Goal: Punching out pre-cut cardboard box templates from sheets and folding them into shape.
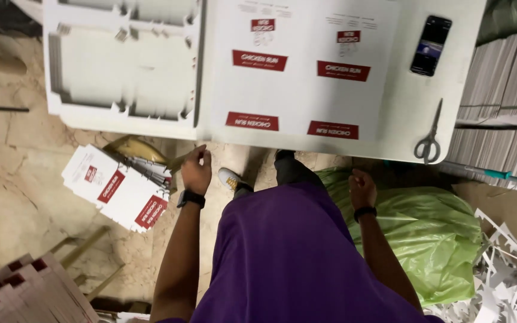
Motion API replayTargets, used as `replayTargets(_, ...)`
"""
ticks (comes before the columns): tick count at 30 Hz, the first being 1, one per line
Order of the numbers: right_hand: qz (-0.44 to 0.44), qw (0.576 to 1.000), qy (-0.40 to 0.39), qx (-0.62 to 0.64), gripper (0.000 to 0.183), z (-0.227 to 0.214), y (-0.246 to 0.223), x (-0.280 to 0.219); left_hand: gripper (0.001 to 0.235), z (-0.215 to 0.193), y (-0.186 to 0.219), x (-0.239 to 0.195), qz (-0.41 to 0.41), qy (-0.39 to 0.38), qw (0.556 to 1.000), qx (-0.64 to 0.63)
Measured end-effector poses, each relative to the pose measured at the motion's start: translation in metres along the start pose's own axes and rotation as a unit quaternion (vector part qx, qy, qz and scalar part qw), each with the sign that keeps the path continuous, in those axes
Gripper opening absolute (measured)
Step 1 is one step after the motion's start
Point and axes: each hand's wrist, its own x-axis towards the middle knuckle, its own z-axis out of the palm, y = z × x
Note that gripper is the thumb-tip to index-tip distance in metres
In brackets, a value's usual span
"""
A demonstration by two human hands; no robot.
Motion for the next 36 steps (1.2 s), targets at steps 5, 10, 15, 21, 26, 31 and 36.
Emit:
replayTargets(5, -0.071, 0.994, 0.078, -0.026, 0.036, -0.031, -0.027, 0.051, 0.038, 0.066, 0.051, 0.058, 0.009, -0.014, 0.999, 0.042)
replayTargets(10, -0.099, 0.993, 0.052, -0.024, 0.053, -0.046, -0.073, 0.066, 0.063, 0.104, 0.021, 0.087, -0.149, -0.054, 0.984, 0.082)
replayTargets(15, -0.064, 0.998, -0.007, -0.010, 0.065, -0.045, -0.097, 0.077, 0.058, 0.112, 0.002, 0.106, -0.226, -0.084, 0.959, 0.149)
replayTargets(21, -0.009, 0.996, -0.050, -0.068, 0.068, -0.037, -0.134, 0.074, 0.055, 0.114, -0.025, 0.123, -0.244, -0.142, 0.939, 0.197)
replayTargets(26, -0.002, 0.995, -0.039, -0.092, 0.066, -0.030, -0.124, 0.077, 0.050, 0.081, 0.016, 0.126, -0.210, -0.172, 0.938, 0.218)
replayTargets(31, 0.003, 0.992, -0.019, -0.125, 0.071, -0.009, -0.108, 0.082, 0.050, 0.063, 0.040, 0.128, -0.187, -0.212, 0.922, 0.264)
replayTargets(36, 0.019, 0.990, -0.022, -0.140, 0.073, -0.004, -0.111, 0.081, 0.054, 0.059, 0.032, 0.140, -0.186, -0.210, 0.926, 0.251)
